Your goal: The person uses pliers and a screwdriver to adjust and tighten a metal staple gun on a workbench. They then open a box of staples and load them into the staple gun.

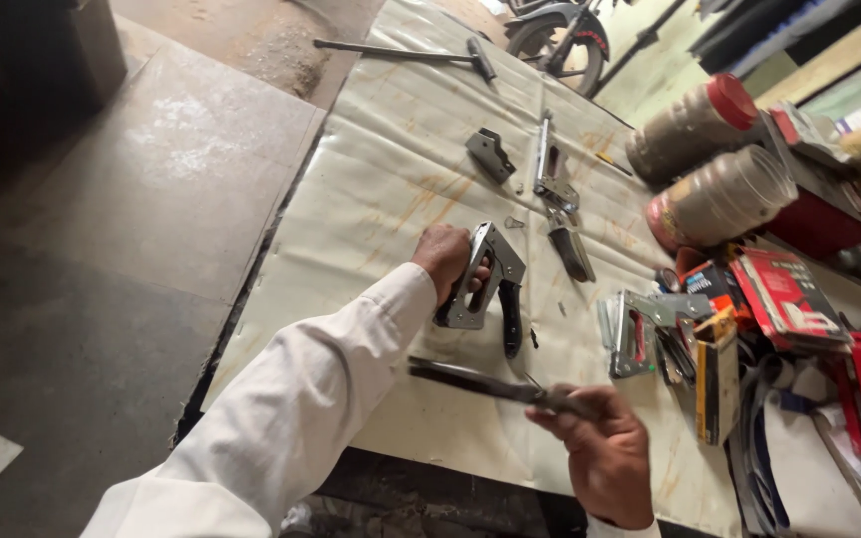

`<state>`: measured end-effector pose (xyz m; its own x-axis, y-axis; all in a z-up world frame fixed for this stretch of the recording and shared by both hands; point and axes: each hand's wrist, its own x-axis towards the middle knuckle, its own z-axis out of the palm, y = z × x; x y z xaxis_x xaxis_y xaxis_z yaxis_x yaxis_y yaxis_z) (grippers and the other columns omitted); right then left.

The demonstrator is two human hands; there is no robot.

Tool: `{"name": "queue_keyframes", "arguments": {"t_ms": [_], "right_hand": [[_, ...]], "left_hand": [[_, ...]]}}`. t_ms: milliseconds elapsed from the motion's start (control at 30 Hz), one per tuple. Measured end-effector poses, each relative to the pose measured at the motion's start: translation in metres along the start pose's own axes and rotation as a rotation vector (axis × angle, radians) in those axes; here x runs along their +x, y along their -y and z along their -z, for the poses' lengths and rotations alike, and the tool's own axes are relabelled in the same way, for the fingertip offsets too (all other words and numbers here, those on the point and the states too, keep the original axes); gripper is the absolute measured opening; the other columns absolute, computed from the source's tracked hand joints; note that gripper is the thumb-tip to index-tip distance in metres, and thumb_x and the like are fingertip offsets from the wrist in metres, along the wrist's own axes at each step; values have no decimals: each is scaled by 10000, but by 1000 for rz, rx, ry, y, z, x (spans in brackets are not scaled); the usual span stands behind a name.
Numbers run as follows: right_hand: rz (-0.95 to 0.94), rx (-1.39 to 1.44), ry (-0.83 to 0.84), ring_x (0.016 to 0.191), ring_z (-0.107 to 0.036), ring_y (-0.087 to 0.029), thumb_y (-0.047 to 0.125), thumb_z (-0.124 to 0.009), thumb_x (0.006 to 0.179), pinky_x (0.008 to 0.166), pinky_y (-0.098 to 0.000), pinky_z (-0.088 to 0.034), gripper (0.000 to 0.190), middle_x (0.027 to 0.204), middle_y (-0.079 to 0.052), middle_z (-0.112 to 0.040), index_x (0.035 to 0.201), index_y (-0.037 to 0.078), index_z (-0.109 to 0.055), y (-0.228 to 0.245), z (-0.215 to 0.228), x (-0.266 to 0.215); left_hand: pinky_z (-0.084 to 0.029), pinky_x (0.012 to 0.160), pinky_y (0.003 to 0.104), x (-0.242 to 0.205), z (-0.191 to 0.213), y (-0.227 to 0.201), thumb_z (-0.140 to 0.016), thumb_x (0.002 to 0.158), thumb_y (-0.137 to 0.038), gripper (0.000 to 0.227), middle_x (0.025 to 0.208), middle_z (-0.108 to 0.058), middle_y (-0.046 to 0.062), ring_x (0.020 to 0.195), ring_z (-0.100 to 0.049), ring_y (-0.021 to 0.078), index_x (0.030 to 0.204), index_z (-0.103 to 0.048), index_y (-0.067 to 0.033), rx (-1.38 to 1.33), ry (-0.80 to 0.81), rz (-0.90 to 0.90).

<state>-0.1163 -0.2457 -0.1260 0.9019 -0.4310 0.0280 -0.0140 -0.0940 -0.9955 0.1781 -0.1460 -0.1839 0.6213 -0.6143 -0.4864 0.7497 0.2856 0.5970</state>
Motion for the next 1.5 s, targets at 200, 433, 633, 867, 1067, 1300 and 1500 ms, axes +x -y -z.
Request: {"name": "queue_keyframes", "arguments": {"t_ms": [200,433,633,867,1067,1300,1500], "right_hand": [[296,420,-186,961,-686,-248,-62,-683,862,889,-469,-556,301,1043,-163,-681,1133,12,-574,21,-6,11],[302,271,-72,810,-710,-279,187,-592,1065,771,-487,-623,216,995,-164,-671,1195,25,-535,27,-25,19],[-157,-160,23,717,-695,-228,101,-607,918,617,-423,-573,248,904,-140,-724,1154,26,-591,14,-41,25],[-166,132,137,720,-638,-195,27,-670,880,571,-368,-542,618,916,-132,-672,1455,151,-479,13,-25,45],[172,-691,-92,657,-623,-160,97,-736,815,627,-314,-539,763,861,-117,-731,1533,162,-486,47,-68,55],[230,-899,-118,630,-688,-167,131,-724,793,642,-321,-559,730,867,-152,-748,1495,163,-527,58,-71,60],[79,-373,-70,695,-686,-201,86,-696,835,558,-343,-521,490,869,-139,-733,1301,58,-547,39,-35,66]], "left_hand": [[-482,422,345,-41,-8,-13,-406,992,-103,157,715,-630,118,489,-584,180,1012,-532,-13,77,53,-136],[-459,406,324,-50,-14,-15,-432,1014,-143,175,704,-632,125,460,-561,160,1041,-555,-21,117,121,-183],[-460,377,344,-44,-17,-12,-393,996,-122,214,683,-621,124,436,-561,172,1046,-570,-13,77,73,-229],[-456,384,338,-43,-15,-10,-401,978,-120,178,690,-641,115,450,-572,167,997,-557,-36,82,38,-204],[-464,383,336,-41,-15,-3,-412,973,-112,206,689,-648,118,445,-570,168,1003,-577,8,85,21,-208],[-471,397,333,-45,-18,-7,-405,968,-106,197,698,-647,124,454,-571,173,1034,-564,-11,63,-2,-192],[-477,391,348,-57,-23,-11,-419,967,-90,185,696,-649,134,467,-594,185,1030,-564,7,1,46,-180]]}}
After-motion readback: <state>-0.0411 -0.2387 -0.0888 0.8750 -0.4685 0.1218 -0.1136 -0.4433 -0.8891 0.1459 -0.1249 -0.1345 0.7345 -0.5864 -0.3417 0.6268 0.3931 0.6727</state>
